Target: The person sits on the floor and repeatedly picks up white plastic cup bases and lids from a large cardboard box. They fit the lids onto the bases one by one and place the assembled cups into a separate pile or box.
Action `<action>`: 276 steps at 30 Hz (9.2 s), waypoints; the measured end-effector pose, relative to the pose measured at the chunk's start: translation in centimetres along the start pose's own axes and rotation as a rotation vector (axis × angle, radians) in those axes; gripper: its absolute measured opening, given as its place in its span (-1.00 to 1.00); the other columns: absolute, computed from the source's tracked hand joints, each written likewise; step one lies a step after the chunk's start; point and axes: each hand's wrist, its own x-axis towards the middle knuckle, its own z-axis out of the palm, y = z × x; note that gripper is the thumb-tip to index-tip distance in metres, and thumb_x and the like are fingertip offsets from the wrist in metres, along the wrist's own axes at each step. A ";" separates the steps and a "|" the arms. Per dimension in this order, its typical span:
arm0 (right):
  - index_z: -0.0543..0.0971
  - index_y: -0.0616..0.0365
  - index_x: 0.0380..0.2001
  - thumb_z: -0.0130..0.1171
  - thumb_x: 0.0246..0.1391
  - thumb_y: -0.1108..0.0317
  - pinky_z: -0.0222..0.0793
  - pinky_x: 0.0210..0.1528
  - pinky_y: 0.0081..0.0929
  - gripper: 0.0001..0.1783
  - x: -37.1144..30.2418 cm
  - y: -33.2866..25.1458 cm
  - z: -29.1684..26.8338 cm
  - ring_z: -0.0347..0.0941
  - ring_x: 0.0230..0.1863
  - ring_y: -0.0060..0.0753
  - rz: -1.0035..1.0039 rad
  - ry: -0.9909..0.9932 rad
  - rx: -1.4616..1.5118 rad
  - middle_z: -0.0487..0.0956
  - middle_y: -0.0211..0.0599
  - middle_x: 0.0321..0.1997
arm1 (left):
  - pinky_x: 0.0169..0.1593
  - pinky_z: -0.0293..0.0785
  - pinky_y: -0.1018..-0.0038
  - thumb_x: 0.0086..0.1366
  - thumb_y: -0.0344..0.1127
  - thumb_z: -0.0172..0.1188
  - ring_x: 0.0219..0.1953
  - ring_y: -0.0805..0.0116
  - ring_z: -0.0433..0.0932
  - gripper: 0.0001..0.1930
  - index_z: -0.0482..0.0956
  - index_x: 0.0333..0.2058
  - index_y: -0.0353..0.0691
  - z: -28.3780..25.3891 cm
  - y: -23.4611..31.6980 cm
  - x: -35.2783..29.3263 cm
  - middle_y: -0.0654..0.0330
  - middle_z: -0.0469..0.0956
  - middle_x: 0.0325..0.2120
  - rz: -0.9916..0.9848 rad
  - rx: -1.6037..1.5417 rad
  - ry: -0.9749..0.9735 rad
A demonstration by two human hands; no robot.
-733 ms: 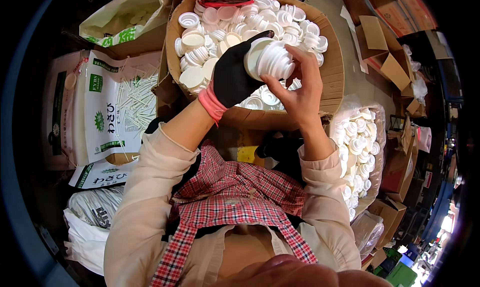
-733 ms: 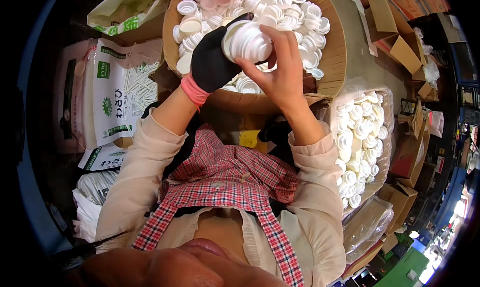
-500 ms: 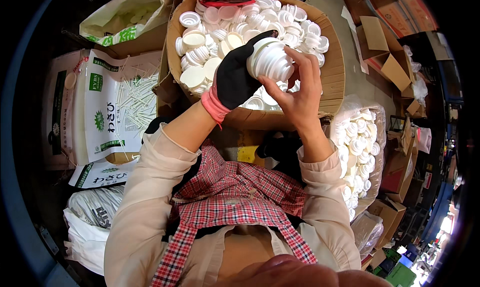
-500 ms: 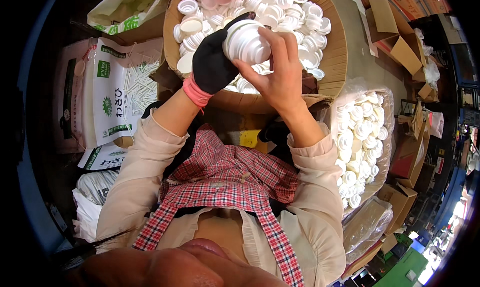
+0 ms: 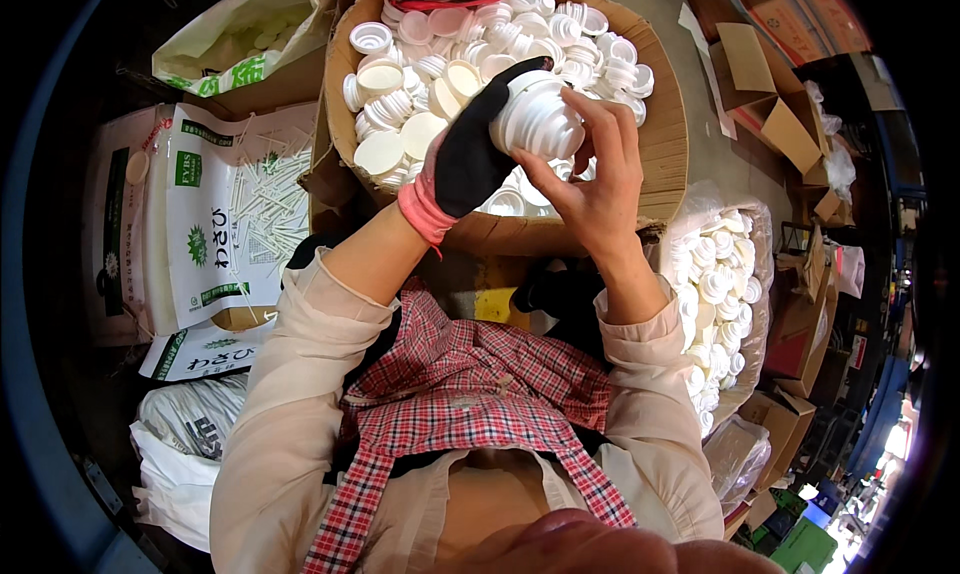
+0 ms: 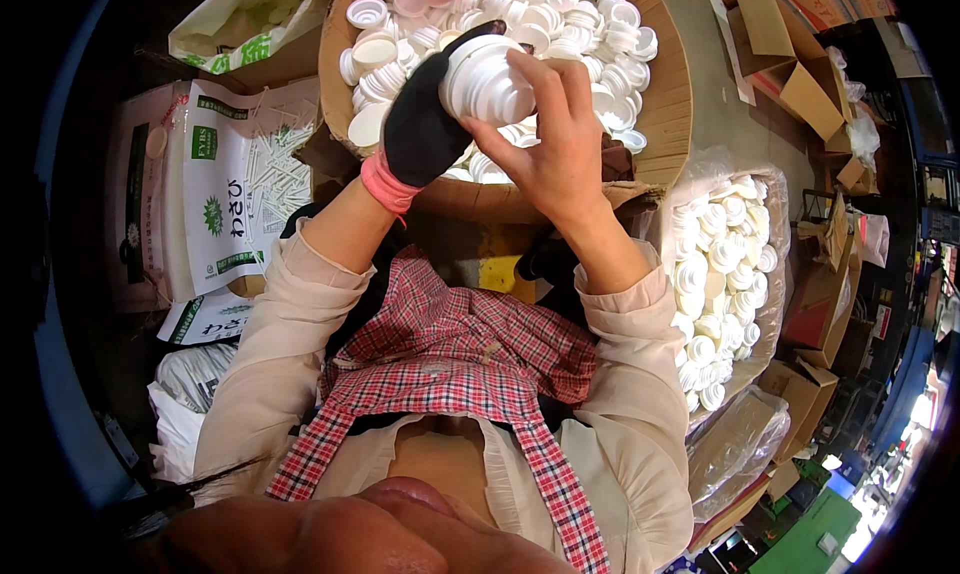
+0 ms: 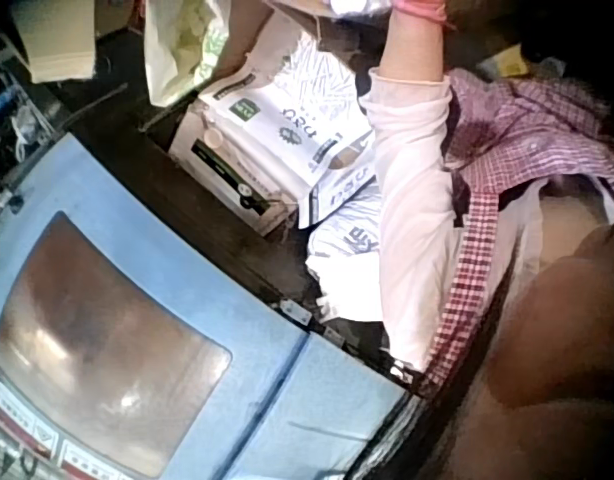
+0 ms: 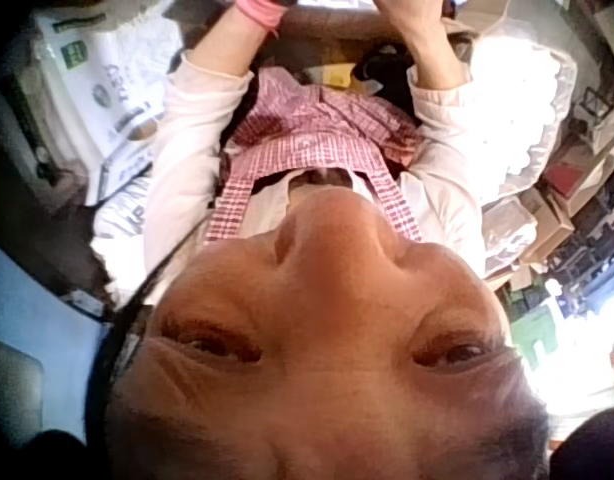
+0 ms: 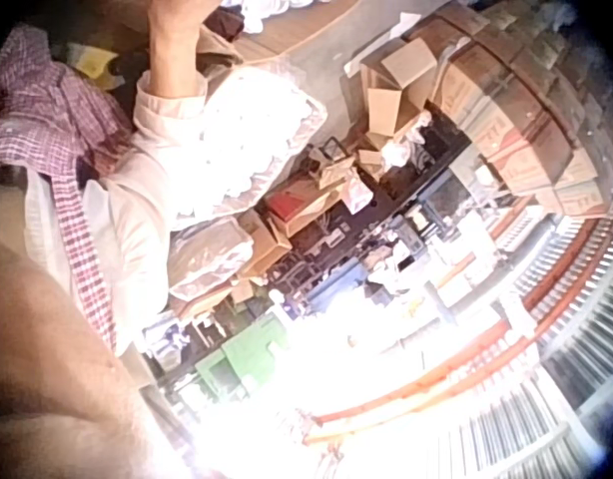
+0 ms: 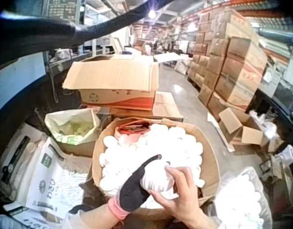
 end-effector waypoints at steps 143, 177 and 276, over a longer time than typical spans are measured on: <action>0.51 0.13 0.04 0.41 -0.25 0.57 0.46 -0.02 -0.37 -0.35 -1.1 2.0 -0.6 0.43 0.07 -0.15 -0.137 -0.126 -0.030 0.44 -0.15 0.10 | 0.06 0.45 0.44 0.20 -0.34 0.28 0.01 0.37 0.47 -0.44 0.30 0.15 -0.26 -0.7 -0.5 0.1 0.18 0.45 0.02 -0.330 -0.070 -0.066; 0.58 0.35 -0.43 -0.19 0.25 -0.25 0.32 -0.22 -0.51 -0.23 -1.0 8.6 3.1 0.41 -0.36 -0.46 0.762 0.299 0.559 0.54 -0.23 -0.43 | -0.09 0.47 0.34 -0.03 -0.41 0.33 -0.20 0.02 0.58 -0.51 0.50 -0.05 -0.36 3.7 -2.5 -0.2 -0.15 0.56 -0.22 -0.326 0.676 0.148; 0.26 0.05 0.18 -0.06 0.20 0.43 0.35 0.17 0.01 -0.55 -1.2 8.6 -0.8 0.36 0.17 -0.14 0.736 0.002 1.606 0.38 -0.11 0.16 | 0.06 0.40 0.45 0.20 -0.16 0.27 -0.06 0.34 0.56 -0.58 0.52 -0.03 -0.27 -1.9 1.4 2.4 0.23 0.60 -0.07 0.088 0.677 0.022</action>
